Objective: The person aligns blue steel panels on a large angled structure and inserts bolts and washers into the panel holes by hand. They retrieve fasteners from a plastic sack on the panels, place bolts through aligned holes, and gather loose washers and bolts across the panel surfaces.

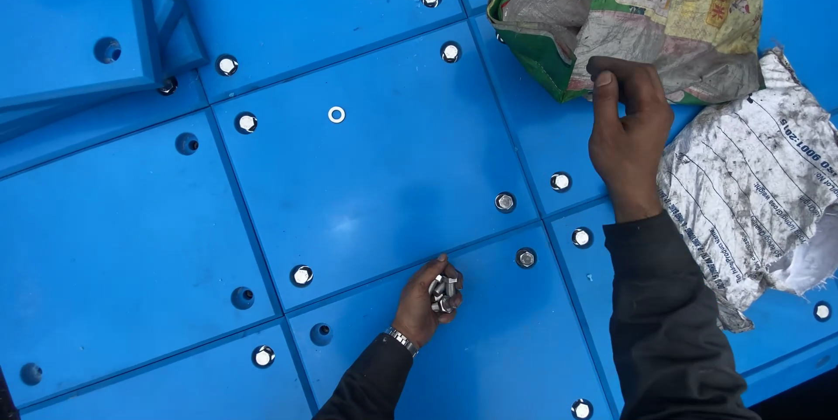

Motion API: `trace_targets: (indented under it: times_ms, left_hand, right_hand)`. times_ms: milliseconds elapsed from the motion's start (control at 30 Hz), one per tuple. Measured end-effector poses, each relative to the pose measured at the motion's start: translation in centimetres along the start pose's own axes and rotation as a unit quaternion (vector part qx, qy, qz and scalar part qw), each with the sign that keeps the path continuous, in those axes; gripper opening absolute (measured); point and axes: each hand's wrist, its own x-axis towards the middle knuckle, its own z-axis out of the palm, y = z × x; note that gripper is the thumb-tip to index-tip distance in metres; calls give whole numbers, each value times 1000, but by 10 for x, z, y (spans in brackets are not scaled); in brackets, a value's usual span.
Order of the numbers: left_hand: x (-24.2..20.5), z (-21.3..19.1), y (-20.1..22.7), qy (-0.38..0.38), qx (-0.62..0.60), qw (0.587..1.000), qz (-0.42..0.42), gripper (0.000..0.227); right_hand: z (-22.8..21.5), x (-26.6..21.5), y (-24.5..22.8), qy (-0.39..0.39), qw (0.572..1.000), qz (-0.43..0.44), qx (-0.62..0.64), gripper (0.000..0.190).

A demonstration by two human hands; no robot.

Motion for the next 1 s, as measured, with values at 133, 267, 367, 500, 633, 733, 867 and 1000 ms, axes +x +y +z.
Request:
trace_targets:
  times_ms: [133,267,367,500,633,733,867,1000]
  left_hand:
    - [-4,-11,3,-7,108,994,27,38]
    - [-2,-12,-4,-67,207,975,39,38]
    - [2,-21,-7,-83,187,979,16,39]
    - [10,-25,-9,-116,213,970,-23,38]
    - [10,-28,-8,-126,210,970,-17,36]
    - [8,-25,-5,-129,211,969,-16,36]
    - [9,-25,-5,-114,221,969,-4,37]
    - [14,-22,-2,-118,225,967,20,37]
  right_hand:
    - [64,121,90,-137,986,93,-1,24]
    - [104,158,243,-276,813,244,-451,38]
    - [73,106,328,-270,838,201,-430,38]
    - [59,93,387,-258,866,140,-404,39]
    - [54,74,356,-244,887,91,-381,40]
    - [39,70,328,-226,900,62,-367,41]
    - [31,63,362,-200,919,1,-341,44]
    - [30,51,334,-216,913,-93,-334,45]
